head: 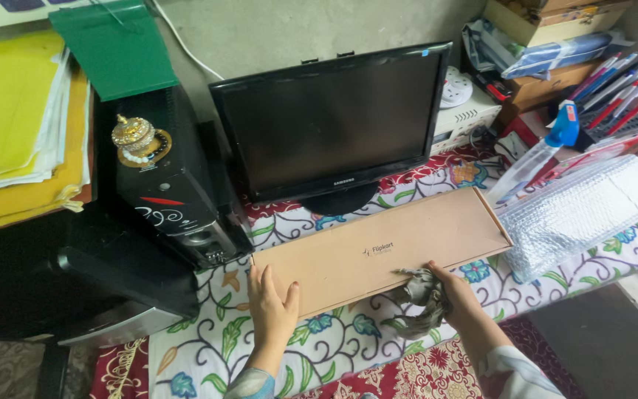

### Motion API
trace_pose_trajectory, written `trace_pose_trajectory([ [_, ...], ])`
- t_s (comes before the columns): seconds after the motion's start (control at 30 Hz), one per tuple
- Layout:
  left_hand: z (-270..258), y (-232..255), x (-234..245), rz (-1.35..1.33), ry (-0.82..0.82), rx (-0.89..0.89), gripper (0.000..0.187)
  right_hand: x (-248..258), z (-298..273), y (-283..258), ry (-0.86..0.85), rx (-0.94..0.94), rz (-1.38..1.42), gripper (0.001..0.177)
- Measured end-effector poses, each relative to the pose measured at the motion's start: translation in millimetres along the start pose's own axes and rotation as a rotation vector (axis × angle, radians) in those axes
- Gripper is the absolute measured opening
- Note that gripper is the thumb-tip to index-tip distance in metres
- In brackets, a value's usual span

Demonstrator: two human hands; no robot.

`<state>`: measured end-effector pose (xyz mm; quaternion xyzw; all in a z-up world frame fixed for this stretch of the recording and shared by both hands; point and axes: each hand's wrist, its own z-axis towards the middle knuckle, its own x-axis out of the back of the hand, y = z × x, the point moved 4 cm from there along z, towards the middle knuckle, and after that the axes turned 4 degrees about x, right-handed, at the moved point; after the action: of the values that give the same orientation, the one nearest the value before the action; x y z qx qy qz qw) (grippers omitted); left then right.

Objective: The person wipes a computer monitor base, a computer monitor, a keyboard box, and a keyboard with a cloth.

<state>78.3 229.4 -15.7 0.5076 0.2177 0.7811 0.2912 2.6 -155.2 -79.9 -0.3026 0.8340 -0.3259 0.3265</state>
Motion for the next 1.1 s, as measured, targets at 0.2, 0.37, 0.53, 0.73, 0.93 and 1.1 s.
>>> trace_pose_trajectory([
  [0.2, 1.1, 0.9, -5.2, 0.030, -0.124, 0.052, 0.077, -17.6, 31.4, -4.4, 0.022, -0.012, -0.026, 0.029],
  [0.37, 1.3, 5.4, -17.0, 0.090, -0.203, 0.116, 0.077, -19.6, 55.4, -8.0, 0.089, -0.051, -0.044, 0.027],
  [0.53, -0.2, 10.5, -31.7, 0.126, -0.253, 0.196, 0.077, 0.1, 85.8, -19.2, 0.001, -0.030, -0.059, 0.031],
  [0.73, 3.8, 28.7, -54.8, 0.162, -0.285, 0.198, 0.077, 10.4, 106.3, -34.6, -0.038, -0.026, -0.033, 0.030],
  [0.93, 15.1, 42.9, -61.7, 0.256, -0.323, 0.220, 0.083, -6.0, 111.0, -31.8, 0.009, -0.070, 0.017, 0.028],
  [1.1, 23.9, 51.4, -57.9, 0.254, -0.353, 0.165, 0.087, -6.7, 118.0, -32.5, 0.022, -0.070, 0.037, 0.027],
])
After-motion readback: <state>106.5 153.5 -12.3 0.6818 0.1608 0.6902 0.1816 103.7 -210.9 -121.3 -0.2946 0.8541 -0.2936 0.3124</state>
